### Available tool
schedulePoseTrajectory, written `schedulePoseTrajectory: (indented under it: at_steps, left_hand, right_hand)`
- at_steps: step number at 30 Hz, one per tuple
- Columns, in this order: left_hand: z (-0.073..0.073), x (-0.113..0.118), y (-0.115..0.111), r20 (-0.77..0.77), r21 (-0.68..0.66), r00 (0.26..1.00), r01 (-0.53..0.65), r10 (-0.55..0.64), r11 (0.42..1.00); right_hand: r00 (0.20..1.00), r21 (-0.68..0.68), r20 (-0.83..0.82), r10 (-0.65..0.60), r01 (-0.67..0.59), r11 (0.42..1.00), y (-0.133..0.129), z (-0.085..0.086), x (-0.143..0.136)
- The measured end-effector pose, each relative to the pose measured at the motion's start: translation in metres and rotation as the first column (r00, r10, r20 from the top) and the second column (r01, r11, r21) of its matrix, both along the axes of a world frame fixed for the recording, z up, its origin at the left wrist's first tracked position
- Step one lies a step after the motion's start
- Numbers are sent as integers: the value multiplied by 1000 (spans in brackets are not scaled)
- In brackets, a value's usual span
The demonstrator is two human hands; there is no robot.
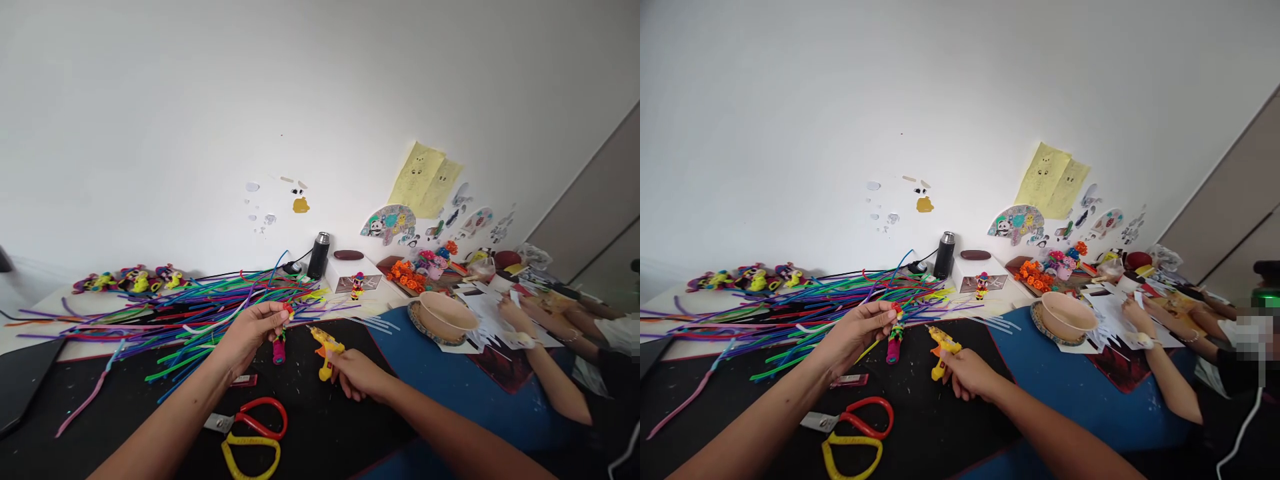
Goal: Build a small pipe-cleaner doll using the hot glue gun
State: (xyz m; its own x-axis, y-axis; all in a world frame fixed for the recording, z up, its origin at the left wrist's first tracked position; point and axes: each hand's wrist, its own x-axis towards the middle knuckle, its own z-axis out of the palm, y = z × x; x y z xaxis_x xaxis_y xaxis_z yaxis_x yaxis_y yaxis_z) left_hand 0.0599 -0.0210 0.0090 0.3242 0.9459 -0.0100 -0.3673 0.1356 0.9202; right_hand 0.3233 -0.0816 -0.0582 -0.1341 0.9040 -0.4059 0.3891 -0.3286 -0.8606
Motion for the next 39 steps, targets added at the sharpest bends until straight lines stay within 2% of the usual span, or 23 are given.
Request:
schedulePoseTrajectory:
  at_steps: [2,5,10,16,27,39]
  left_hand:
    - [-1,2,0,-3,-7,1000,16,-16,1000]
    - [-4,5,-2,-11,-15,999,41,-41,999]
    - [-12,9,-3,-4,-43,998,67,-67,997]
    - [-18,9,0,5,-83,998,61,-61,995]
    - [-29,12,2,-36,-138,996,73,-78,988]
    - [-35,16,3,-73,-125,996,50,-59,991]
  right_hand:
    - [997,116,73,-28,19,993,-6,5,-3]
    - [996,251,13,-83,77,965,-8,17,-18]
    - [960,320,-276,-49,140,937,6,33,-57]
    - [866,329,-495,-69,261,908,20,28,-88]
    - [825,298,-556,-98,309,903,27,13,-88]
    - [810,280,-580,-89,302,911,27,9,-87]
